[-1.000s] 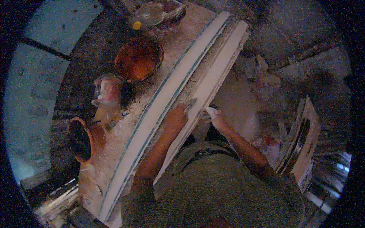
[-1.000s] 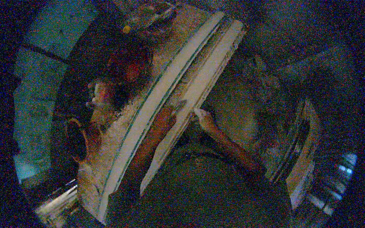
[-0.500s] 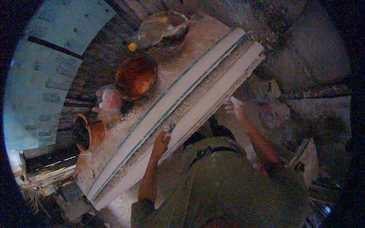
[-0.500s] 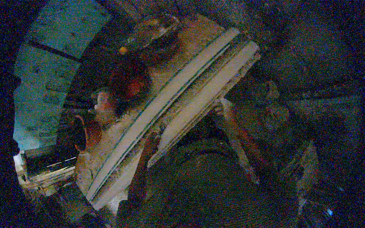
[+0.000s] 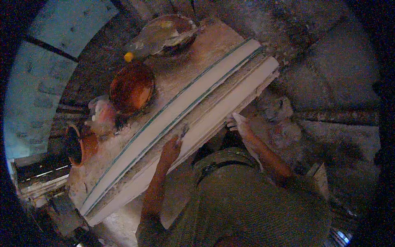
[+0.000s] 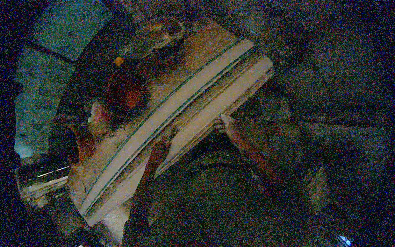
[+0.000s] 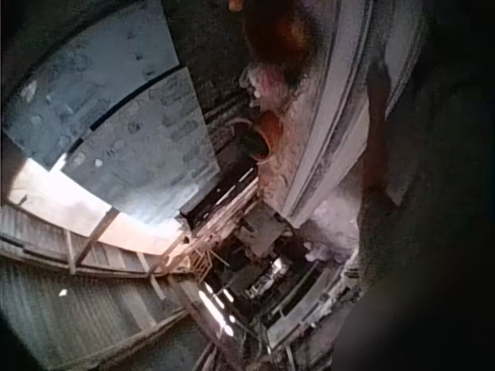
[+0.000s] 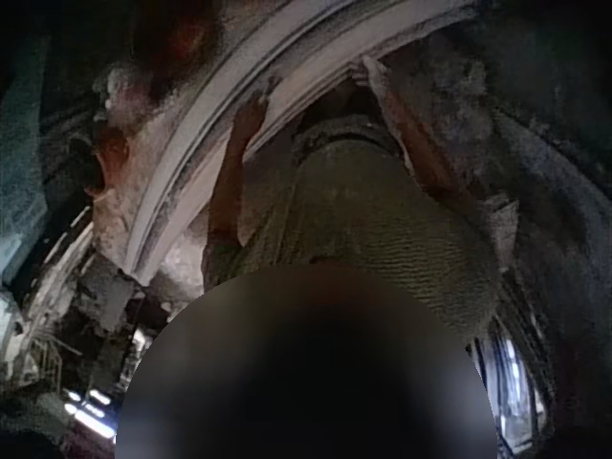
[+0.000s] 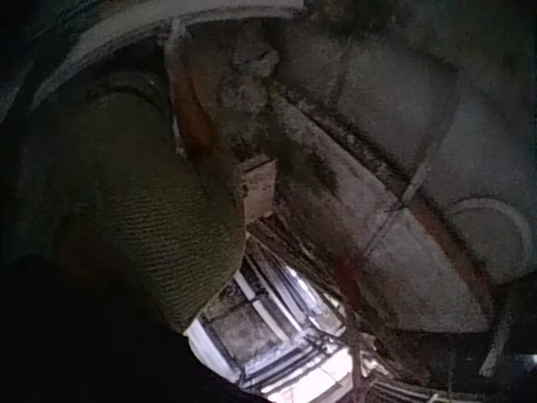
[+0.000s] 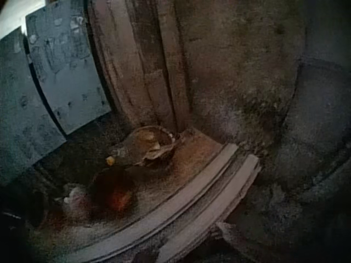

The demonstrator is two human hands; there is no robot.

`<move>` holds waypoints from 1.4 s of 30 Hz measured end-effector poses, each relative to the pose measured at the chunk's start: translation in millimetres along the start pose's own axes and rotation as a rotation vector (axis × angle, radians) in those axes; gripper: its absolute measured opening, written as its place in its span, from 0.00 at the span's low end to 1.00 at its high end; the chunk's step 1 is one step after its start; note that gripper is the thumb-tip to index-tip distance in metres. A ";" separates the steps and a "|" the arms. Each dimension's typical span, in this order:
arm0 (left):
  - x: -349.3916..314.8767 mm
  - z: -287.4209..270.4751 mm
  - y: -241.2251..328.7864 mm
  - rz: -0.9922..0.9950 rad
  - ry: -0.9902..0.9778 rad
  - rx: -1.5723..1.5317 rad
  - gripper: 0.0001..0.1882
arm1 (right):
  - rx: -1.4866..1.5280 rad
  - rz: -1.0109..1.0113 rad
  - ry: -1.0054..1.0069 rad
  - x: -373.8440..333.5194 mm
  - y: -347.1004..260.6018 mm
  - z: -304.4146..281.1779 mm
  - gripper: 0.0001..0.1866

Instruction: The person uses a metal scraper to remove material from the edges of long white boards resting on a workbench. They repeatedly scrape along the length of the boards, occasionally repositioning their hands and the boards to access different sections.

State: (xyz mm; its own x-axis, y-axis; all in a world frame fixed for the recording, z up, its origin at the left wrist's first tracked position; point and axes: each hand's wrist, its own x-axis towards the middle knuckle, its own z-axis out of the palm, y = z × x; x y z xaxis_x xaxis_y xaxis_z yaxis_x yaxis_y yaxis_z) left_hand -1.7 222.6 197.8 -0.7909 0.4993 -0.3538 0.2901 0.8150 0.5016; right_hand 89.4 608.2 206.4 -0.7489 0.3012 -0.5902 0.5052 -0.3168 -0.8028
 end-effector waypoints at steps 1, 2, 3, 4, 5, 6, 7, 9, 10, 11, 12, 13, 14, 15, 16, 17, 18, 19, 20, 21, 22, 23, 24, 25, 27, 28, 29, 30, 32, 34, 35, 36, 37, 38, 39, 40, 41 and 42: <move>31.1 12.2 20.9 -0.037 -0.024 0.031 0.30 | 0.010 -0.015 -0.006 4.2 -6.2 -5.2 0.25; 59.8 19.9 39.5 -0.011 -0.051 0.019 0.30 | 0.041 -0.031 -0.007 9.2 -9.8 -8.0 0.25; 89.8 38.3 65.3 0.010 -0.069 -0.014 0.30 | 0.050 -0.048 -0.012 16.0 -15.0 -21.7 0.24; 124.3 56.4 91.6 0.062 -0.088 0.018 0.30 | 0.070 -0.031 -0.012 23.7 -18.0 -37.3 0.24; 160.4 75.6 120.5 0.113 -0.104 0.052 0.29 | 0.091 -0.016 -0.015 33.4 -19.0 -53.5 0.24; 194.6 95.7 152.1 0.173 0.031 -0.079 0.29 | 0.114 0.002 -0.019 43.0 -17.0 -71.2 0.24; 227.4 112.2 184.2 0.233 0.168 -0.208 0.29 | 0.132 0.011 -0.037 52.8 -15.3 -93.1 0.23; 291.3 135.5 253.0 0.197 0.089 -0.171 0.26 | 0.174 0.027 -0.065 75.4 -12.7 -143.1 0.23; 323.9 141.5 290.4 0.309 0.018 0.014 0.23 | 0.204 -0.005 -0.055 88.9 -13.6 -169.2 0.23; 355.3 142.9 328.3 0.417 -0.052 0.199 0.20 | 0.234 -0.036 -0.047 101.6 -15.7 -193.4 0.22; 379.2 145.1 363.5 0.278 -0.097 0.041 0.18 | 0.261 -0.057 -0.047 112.6 -15.1 -214.4 0.22; 398.1 139.7 401.4 0.133 -0.139 -0.127 0.17 | 0.301 -0.006 0.026 122.7 -26.7 -233.7 0.22; 405.7 139.0 430.3 0.210 -0.168 -0.085 0.17 | 0.332 0.045 0.093 132.6 -35.1 -253.0 0.21; 412.4 133.3 452.8 0.278 -0.187 -0.040 0.17 | 0.358 0.094 0.149 143.8 -47.8 -265.1 0.21; 401.7 134.1 469.7 0.302 -0.157 -0.270 0.18 | 0.378 0.105 0.198 149.7 -57.2 -272.8 0.20; 389.1 131.6 477.3 0.318 -0.117 -0.488 0.18 | 0.367 0.089 0.248 152.2 -71.8 -276.2 0.20; 375.3 131.4 481.7 0.385 -0.080 -0.373 0.20 | 0.310 0.056 0.261 154.8 -87.0 -275.9 0.20; 358.4 130.3 472.4 0.421 -0.017 -0.320 0.21 | 0.245 0.034 0.259 156.2 -102.1 -270.0 0.20; 343.1 130.3 462.0 0.453 0.049 -0.265 0.22 | 0.172 0.012 0.248 155.6 -117.1 -259.9 0.21; 328.6 130.6 446.0 0.468 0.154 -0.270 0.22 | 0.060 0.002 0.206 156.0 -130.6 -242.6 0.21; 318.9 129.5 426.4 0.487 0.260 -0.268 0.23 | -0.070 -0.006 0.153 153.3 -143.6 -224.8 0.21; 299.4 129.5 402.0 0.377 0.258 -0.352 0.24 | -0.210 -0.017 0.092 144.4 -152.1 -203.8 0.22; 282.7 126.1 376.9 0.275 0.258 -0.444 0.24 | -0.383 -0.023 0.007 137.4 -163.1 -184.4 0.23; 264.2 126.6 351.3 0.222 0.371 -0.467 0.26 | -0.555 -0.042 -0.074 133.3 -167.8 -173.0 0.24; 216.2 117.0 301.2 0.155 0.700 -0.443 0.29 | -0.849 -0.146 -0.260 134.6 -177.8 -154.8 0.26; 175.6 114.0 273.5 0.030 0.821 -0.414 0.29 | -0.966 -0.235 -0.362 141.4 -179.8 -156.6 0.27; 125.6 112.0 249.0 -0.203 0.821 -0.427 0.28 | -1.090 -0.489 -0.546 158.4 -185.1 -163.2 0.28; 82.6 111.8 230.5 -0.391 0.842 -0.452 0.28 | -1.146 -0.867 -0.709 182.1 -185.5 -175.1 0.29; 14.0 115.4 211.1 -0.610 0.885 -0.487 0.26 | -2.016 -1.739 -0.554 238.1 -200.0 -227.0 0.29; -25.1 124.0 211.5 -0.729 0.955 -0.497 0.25 | -2.166 -1.199 -0.577 296.6 -220.6 -281.5 0.27; -38.2 126.4 215.8 -0.769 0.977 -0.506 0.25 | -2.187 -0.982 -0.564 321.1 -238.5 -311.8 0.27; -45.1 128.0 221.8 -0.796 0.995 -0.513 0.24 | -2.155 -0.869 -0.537 337.5 -261.1 -346.4 0.27; -47.8 129.7 229.2 -0.820 1.014 -0.527 0.23 | -2.129 -0.757 -0.495 350.2 -288.0 -379.1 0.26; -49.4 131.1 237.3 -0.843 1.022 -0.538 0.23 | -2.116 -0.649 -0.461 354.6 -317.4 -411.9 0.26; -48.9 130.5 243.4 -0.850 1.026 -0.539 0.22 | -2.108 -0.584 -0.429 355.9 -338.1 -433.6 0.26; -49.7 131.3 250.8 -0.858 1.031 -0.541 0.22 | -2.103 -0.534 -0.403 355.9 -358.6 -449.6 0.26; -49.8 130.4 254.5 -0.858 1.032 -0.544 0.21 | -2.091 -0.492 -0.384 353.2 -368.9 -457.2 0.25; -51.5 131.6 258.9 -0.858 1.037 -0.541 0.21 | -2.079 -0.476 -0.371 350.1 -379.7 -459.1 0.25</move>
State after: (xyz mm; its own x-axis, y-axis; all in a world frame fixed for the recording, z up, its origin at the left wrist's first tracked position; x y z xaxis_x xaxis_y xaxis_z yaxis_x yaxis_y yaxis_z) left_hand 185.0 446.6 242.0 -0.7077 -0.7006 -0.0908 -0.5136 0.4220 0.7471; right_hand -167.7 1246.9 265.6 -0.8228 -0.1824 -0.5383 -0.2720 0.9580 0.0910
